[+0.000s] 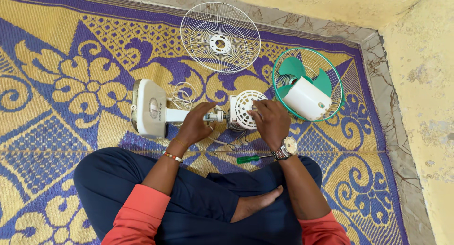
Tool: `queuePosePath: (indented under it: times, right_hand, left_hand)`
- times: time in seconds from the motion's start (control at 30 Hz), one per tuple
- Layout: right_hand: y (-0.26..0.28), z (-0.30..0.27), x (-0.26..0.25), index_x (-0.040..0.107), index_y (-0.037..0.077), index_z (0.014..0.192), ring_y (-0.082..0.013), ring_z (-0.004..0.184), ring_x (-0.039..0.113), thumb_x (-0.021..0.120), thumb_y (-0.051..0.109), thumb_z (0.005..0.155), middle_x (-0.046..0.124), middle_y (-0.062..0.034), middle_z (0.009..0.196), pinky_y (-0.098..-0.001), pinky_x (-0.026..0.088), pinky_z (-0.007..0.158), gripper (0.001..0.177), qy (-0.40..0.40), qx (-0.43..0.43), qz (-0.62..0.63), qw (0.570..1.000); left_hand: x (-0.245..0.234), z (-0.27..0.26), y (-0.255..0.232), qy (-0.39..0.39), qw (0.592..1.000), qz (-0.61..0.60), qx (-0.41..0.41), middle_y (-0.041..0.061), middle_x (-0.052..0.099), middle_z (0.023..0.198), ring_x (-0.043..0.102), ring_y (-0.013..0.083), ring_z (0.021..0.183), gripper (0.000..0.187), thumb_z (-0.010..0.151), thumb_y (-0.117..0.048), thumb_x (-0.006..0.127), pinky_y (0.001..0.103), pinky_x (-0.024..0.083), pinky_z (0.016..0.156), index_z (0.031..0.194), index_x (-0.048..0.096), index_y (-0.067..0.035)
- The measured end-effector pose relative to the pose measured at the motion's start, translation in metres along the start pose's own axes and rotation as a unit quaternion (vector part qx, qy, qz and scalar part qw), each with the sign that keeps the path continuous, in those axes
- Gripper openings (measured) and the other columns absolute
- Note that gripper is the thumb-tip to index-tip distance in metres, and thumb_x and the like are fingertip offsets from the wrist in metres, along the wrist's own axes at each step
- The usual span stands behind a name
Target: The person disassembles an electric fan by removing the front grille, fan blades, and rear cover, then detaching the motor housing from the stand. They use a screwdriver to loosen screws and separate components, placing parts on the mat.
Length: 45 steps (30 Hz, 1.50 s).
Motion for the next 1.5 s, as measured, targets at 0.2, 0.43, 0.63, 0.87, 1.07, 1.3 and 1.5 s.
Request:
queuePosePath:
  times: [0.2,0.43,0.63,0.87,1.07,1.3,1.5]
  right_hand:
    - [-0.002,0.001,0.012,0.079,0.008,0.107,-0.0255,0.086,0.065,0.083,0.026,0.084,0.073,-0.0053,0.096,-0.0387,0.051,0.070,0.029,0.017,0.007,0.002,1.000]
    - [-0.002,0.002,0.030,0.078,0.009,0.105,-0.0255,0.089,0.065,0.083,0.027,0.082,0.072,-0.0055,0.096,-0.0382,0.051,0.072,0.030,0.041,-0.009,-0.001,0.999]
    - [-0.007,-0.009,0.051,0.069,0.009,0.126,-0.0268,0.087,0.064,0.085,0.030,0.080,0.072,-0.0068,0.093,-0.0397,0.051,0.072,0.053,0.074,0.021,0.010,0.997]
    - [-0.023,-0.027,0.072,0.056,0.007,0.145,-0.0285,0.087,0.062,0.087,0.034,0.080,0.070,-0.0094,0.092,-0.0424,0.051,0.073,0.076,0.129,0.091,0.047,0.986]
    - [-0.047,-0.044,0.073,0.053,0.003,0.143,-0.0396,0.133,0.051,0.092,0.047,0.072,0.057,-0.0201,0.143,-0.0515,0.041,0.111,0.092,0.096,0.047,0.118,0.987]
    - [-0.062,-0.069,0.100,0.038,0.005,0.157,-0.0394,0.151,0.035,0.094,0.055,0.062,0.037,-0.0197,0.163,-0.0522,0.031,0.123,0.121,0.150,0.057,0.205,0.966]
    - [-0.067,-0.079,0.107,0.033,0.006,0.160,-0.0384,0.154,0.032,0.093,0.055,0.059,0.031,-0.0196,0.167,-0.0499,0.034,0.123,0.127,0.130,0.069,0.271,0.951]
  left_hand:
    - [0.010,0.006,-0.022,0.011,0.997,-0.062,0.041,0.021,0.046,0.155,0.042,0.0400,0.143,0.119,0.060,-0.041,0.099,0.047,0.038,0.116,0.155,0.035,-0.007]
    - [0.020,0.011,-0.016,-0.012,0.997,-0.071,0.038,0.020,0.052,0.151,0.049,0.0379,0.140,0.113,0.063,-0.043,0.097,0.046,0.041,0.116,0.154,0.040,-0.008]
    - [0.030,0.011,0.007,-0.010,0.999,-0.030,0.037,0.019,0.059,0.142,0.055,0.0385,0.133,0.101,0.063,-0.040,0.097,0.046,0.043,0.112,0.147,0.050,-0.008]
    - [0.037,0.012,0.017,0.023,0.999,-0.043,0.024,0.020,0.061,0.140,0.057,0.0382,0.130,0.099,0.062,-0.036,0.097,0.046,0.044,0.111,0.144,0.052,-0.006]
    - [0.038,0.013,0.018,0.042,0.997,-0.057,0.010,0.020,0.062,0.140,0.060,0.0381,0.129,0.098,0.063,-0.035,0.097,0.044,0.048,0.109,0.145,0.052,-0.007]
    - [0.036,0.012,0.014,0.044,0.998,-0.051,-0.008,0.019,0.061,0.142,0.060,0.0371,0.128,0.098,0.063,-0.035,0.097,0.044,0.050,0.106,0.146,0.052,-0.009]
    - [0.036,0.013,0.013,0.045,0.998,-0.041,-0.032,0.016,0.064,0.136,0.063,0.0347,0.124,0.095,0.064,-0.035,0.096,0.043,0.050,0.105,0.146,0.053,-0.011]
Point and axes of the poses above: each hand's wrist, its own z-axis towards the middle knuckle, its own x-axis out of the palm, y = z × x, the point moved 5 cm from there along z, towards the middle knuckle
